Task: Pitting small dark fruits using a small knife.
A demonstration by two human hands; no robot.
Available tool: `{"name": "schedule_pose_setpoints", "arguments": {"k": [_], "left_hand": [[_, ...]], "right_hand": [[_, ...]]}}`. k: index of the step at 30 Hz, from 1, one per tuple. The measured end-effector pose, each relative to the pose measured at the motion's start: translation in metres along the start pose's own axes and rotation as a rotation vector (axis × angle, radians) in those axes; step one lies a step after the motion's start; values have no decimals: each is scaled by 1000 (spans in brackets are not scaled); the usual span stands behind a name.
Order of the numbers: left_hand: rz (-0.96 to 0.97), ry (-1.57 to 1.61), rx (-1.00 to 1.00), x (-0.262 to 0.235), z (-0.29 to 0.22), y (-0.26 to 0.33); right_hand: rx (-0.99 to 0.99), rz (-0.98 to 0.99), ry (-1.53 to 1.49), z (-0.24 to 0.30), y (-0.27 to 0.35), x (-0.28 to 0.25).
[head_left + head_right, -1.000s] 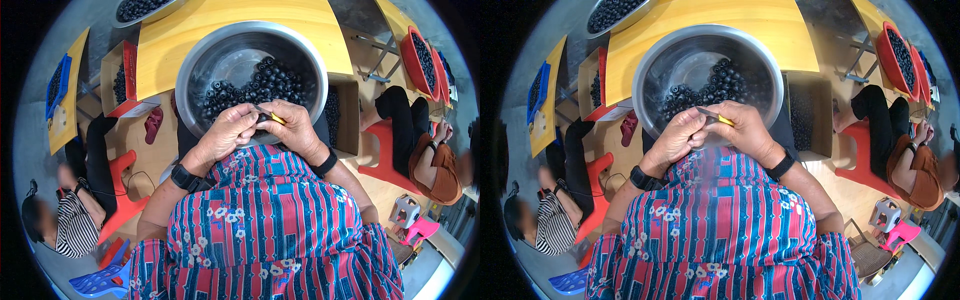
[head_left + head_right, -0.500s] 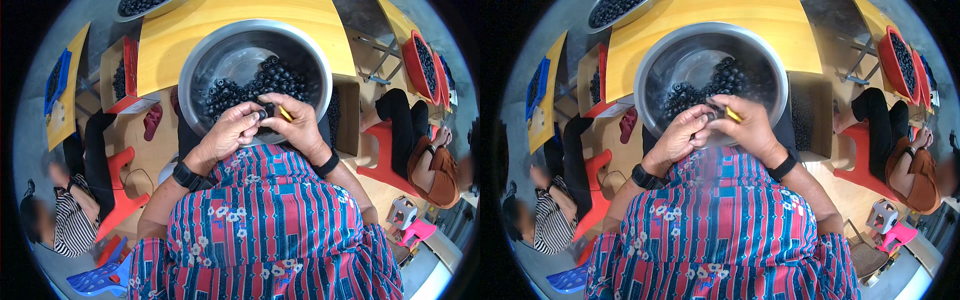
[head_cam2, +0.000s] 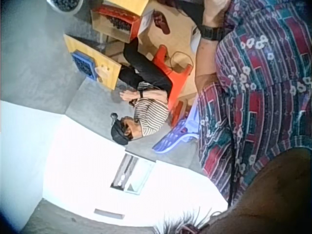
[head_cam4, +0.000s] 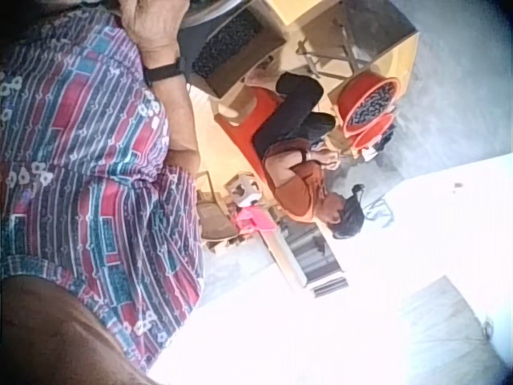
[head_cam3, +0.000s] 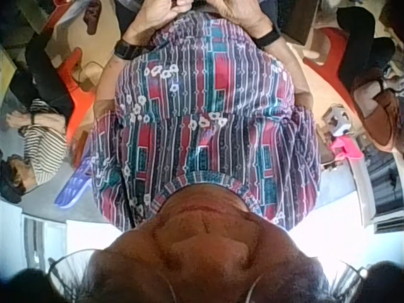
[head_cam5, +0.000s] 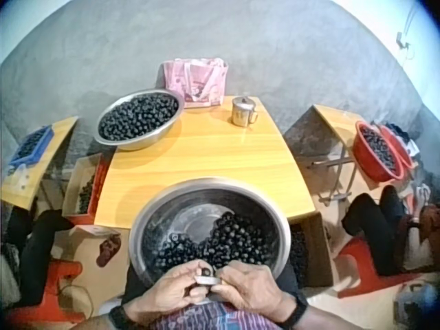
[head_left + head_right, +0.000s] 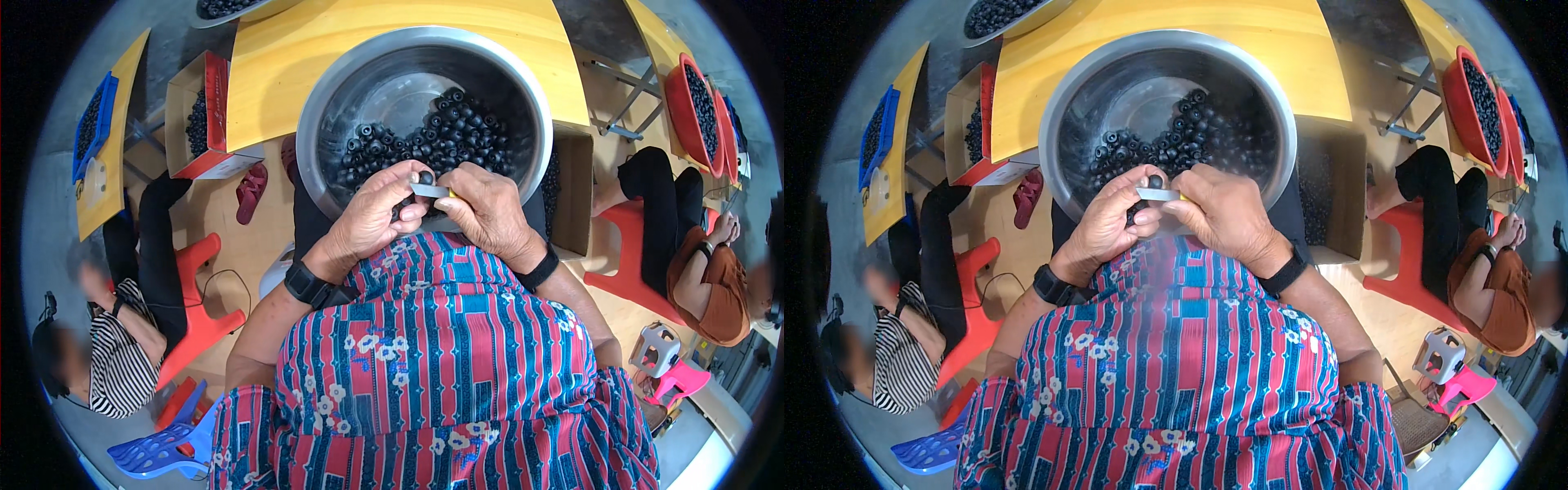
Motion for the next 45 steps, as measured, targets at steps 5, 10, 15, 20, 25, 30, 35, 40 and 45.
{"name": "schedule_pose_setpoints", "arguments": {"k": [5,10,15,20,25,30,35,40,45], "left_hand": [[38,9,-4,-2,0,0],[37,-29,-16,0,-2,1],[34,-51,-5,0,-3,3],[45,-82,-12,-1,-2,3],[-30,-114,7,-4,-2,2],[-68,-82,27,-10,-3,2],[-10,-50,15,2,-2,9],[-41,-180,73,4,-6,7],[-36,-328,102,0,-7,6]], "right_hand": [[10,-10,-12,-3,-1,1],[6,-13,-9,-3,-1,1],[7,-3,-2,-2,-2,2],[15,-3,-15,0,-2,2],[54,-18,-67,-2,-4,4],[99,-44,-10,0,-5,6],[311,-92,-33,-27,-6,4],[303,-113,-209,-21,-5,1],[254,-155,-460,-19,-3,-1]]}}
Point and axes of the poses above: each hand's wrist, its own y-axis away from the middle knuckle, its own x-axis out of the palm, z = x × y, the point moved 5 cm from there along -y, towards the middle knuckle, and after that the axes turned 4 degrees about x, right-handed, at the moved point
